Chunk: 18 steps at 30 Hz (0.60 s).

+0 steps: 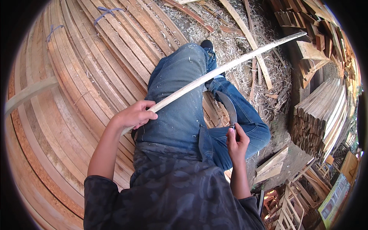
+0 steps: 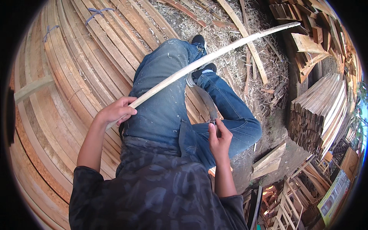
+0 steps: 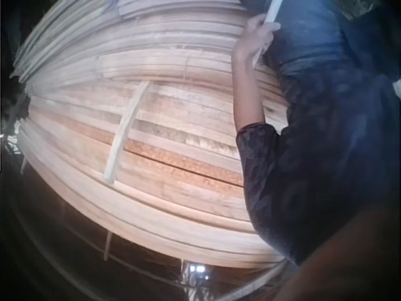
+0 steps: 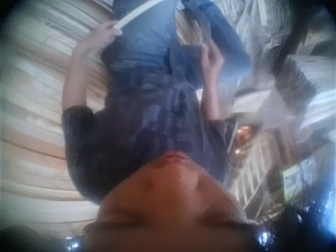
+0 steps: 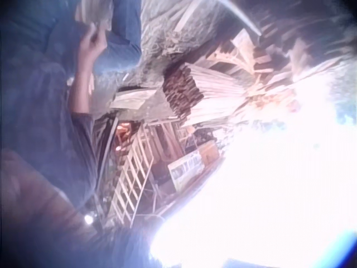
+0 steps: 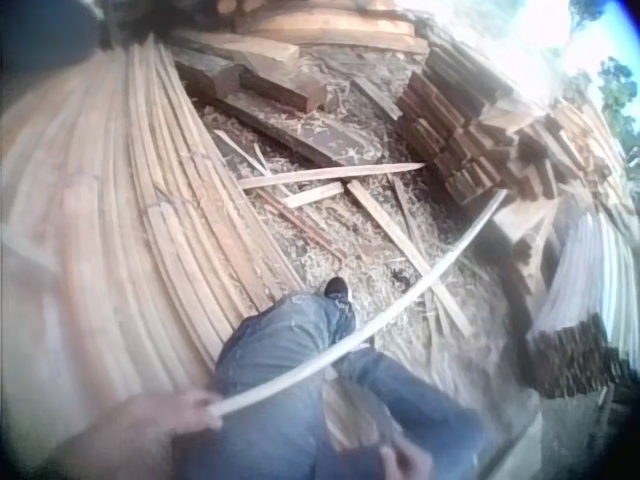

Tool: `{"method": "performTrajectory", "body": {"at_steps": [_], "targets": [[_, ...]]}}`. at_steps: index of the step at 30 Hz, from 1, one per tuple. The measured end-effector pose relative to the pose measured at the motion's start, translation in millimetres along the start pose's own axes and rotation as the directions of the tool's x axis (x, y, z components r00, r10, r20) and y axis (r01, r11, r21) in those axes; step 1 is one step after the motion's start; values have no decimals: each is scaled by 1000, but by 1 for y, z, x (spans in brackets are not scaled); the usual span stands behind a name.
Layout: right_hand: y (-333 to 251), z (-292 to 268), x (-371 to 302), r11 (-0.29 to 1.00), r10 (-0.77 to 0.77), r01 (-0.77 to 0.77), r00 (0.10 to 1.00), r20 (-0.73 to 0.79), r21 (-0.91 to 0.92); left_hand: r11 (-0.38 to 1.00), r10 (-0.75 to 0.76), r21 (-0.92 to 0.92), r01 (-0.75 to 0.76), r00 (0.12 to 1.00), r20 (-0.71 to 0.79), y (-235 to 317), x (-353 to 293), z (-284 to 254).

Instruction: The person sits on the ground and uses a curved knife to shave thin strips from a long wooden plank held across their lap. The person repeatedly draws the knife along the wood to remove shavings, occasionally adjusting the plank's position.

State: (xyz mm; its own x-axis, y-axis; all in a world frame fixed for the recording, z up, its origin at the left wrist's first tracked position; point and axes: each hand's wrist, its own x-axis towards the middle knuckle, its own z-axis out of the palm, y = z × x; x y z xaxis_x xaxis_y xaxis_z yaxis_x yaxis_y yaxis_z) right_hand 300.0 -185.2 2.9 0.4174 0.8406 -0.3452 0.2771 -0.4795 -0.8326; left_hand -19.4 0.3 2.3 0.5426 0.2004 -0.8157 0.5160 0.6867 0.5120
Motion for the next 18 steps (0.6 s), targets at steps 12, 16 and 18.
{"method": "performTrajectory", "body": {"at_steps": [12, 16, 18], "targets": [[-20, 34, 24, 995, 47, -42, 998, -46, 93, 975, -220, 15, 221, 958, 182, 21, 19, -26], [-47, 31, 30, 838, 294, -361, 930, 219, 408, 977, -211, 14, 212, 958, 195, 25, 21, -25], [-53, 34, 34, 750, 352, -445, 895, 274, 489, 976, -217, 12, 218, 959, 180, 27, 24, -24]]}}
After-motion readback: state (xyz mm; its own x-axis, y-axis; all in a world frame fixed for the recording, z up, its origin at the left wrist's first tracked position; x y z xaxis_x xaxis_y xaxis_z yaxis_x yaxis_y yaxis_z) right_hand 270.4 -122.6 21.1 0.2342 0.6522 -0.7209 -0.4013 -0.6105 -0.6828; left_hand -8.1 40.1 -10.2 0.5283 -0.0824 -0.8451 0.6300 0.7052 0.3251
